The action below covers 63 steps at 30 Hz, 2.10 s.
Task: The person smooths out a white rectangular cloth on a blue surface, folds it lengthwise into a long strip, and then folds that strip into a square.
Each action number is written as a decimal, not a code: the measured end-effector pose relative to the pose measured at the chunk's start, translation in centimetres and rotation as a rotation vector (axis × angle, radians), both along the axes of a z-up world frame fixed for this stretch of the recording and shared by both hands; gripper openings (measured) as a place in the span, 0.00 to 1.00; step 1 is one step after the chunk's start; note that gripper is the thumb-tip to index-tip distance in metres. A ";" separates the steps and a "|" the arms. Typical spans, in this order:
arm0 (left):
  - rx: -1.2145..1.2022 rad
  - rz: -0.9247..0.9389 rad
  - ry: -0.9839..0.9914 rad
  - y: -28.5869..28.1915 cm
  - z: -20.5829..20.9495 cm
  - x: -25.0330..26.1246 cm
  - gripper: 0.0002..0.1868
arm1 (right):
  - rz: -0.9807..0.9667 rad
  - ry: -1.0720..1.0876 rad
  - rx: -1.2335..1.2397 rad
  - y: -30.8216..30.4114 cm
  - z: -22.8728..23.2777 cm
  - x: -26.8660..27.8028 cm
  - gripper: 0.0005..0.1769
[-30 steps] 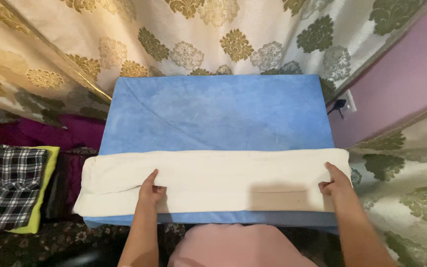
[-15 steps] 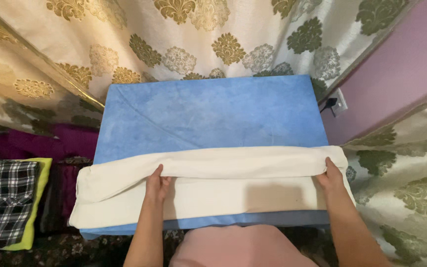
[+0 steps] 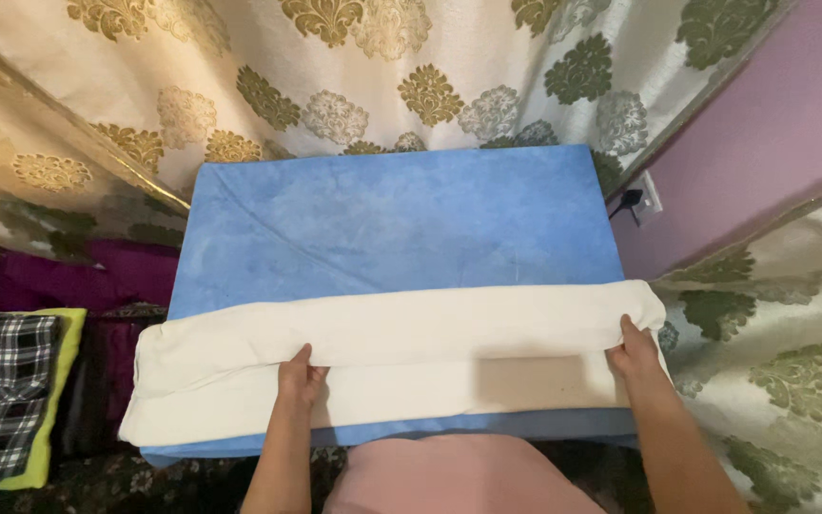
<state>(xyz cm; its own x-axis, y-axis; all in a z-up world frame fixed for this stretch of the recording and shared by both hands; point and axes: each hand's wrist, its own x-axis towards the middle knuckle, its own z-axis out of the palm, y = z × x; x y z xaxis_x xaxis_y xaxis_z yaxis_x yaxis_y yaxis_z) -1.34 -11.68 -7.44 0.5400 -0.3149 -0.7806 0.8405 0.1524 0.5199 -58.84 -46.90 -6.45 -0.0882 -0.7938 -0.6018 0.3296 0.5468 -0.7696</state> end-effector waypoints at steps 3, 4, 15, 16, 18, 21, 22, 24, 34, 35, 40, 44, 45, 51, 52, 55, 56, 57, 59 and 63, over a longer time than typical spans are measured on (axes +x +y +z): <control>0.047 0.014 0.001 -0.2 2.0 -0.7 0.17 | -0.077 -0.069 0.002 -1.2 -4.3 -3.3 0.27; 0.084 0.002 -0.031 -0.1 1.4 -0.6 0.18 | -0.141 -0.068 -0.015 -2.6 -7.6 -6.0 0.22; 0.052 0.238 -0.092 4.2 2.1 1.3 0.13 | -0.026 0.516 0.089 3.3 9.3 1.3 0.15; -0.150 0.342 -0.024 5.1 2.5 1.9 0.13 | -0.389 0.295 -0.159 3.4 9.1 2.0 0.11; -0.350 0.456 0.040 6.2 4.2 2.9 0.16 | -0.726 0.051 -0.405 4.3 9.9 4.6 0.07; -0.374 0.601 0.121 6.3 5.4 4.4 0.12 | -0.171 0.842 -0.648 6.0 10.3 9.7 0.10; -0.396 0.621 0.090 6.1 4.1 5.3 0.13 | -0.036 0.870 -0.656 5.9 8.5 11.3 0.17; -0.419 0.652 0.057 5.6 2.0 6.7 0.17 | 0.110 0.889 -0.667 7.5 8.5 15.8 0.25; 0.310 0.724 -0.192 9.2 3.9 11.2 0.16 | 1.303 1.375 -0.757 16.2 6.3 28.3 0.34; 0.398 0.717 -0.231 10.2 4.0 12.1 0.14 | 1.291 1.420 -0.768 16.2 5.8 28.1 0.35; 0.593 0.762 -0.379 10.8 5.0 14.3 0.24 | 1.298 1.431 -0.733 15.7 5.5 27.8 0.36; 1.026 0.152 -0.614 13.4 3.7 19.4 0.42 | 1.317 1.520 -0.649 16.4 5.6 28.9 0.36; 1.023 0.143 -0.614 13.4 2.7 20.8 0.42 | 1.313 1.525 -0.639 16.5 5.7 29.0 0.36; 1.072 -0.327 -0.778 12.7 0.1 27.0 0.38 | 1.244 1.563 -0.596 17.0 4.8 29.6 0.34; 1.078 -0.414 -0.784 12.6 -1.7 28.4 0.30 | 1.219 1.554 -0.586 17.2 5.0 29.8 0.34; 1.049 -0.471 -0.781 12.4 -3.9 30.6 0.21 | 1.171 1.543 -0.566 17.9 5.1 30.2 0.34; 1.020 -0.433 -0.767 12.3 -4.1 31.0 0.16 | 1.156 1.537 -0.565 18.0 5.0 30.4 0.34; 1.018 -0.441 -0.771 12.3 -5.5 31.7 0.16 | 1.149 1.539 -0.557 18.1 4.9 30.5 0.34; 0.840 -0.325 -0.878 12.4 -8.2 33.1 0.11 | 1.117 1.552 -0.527 18.2 4.7 30.9 0.33; 0.792 -0.088 -1.120 13.2 -0.5 32.6 0.10 | 1.108 1.551 -0.502 18.4 4.9 31.1 0.34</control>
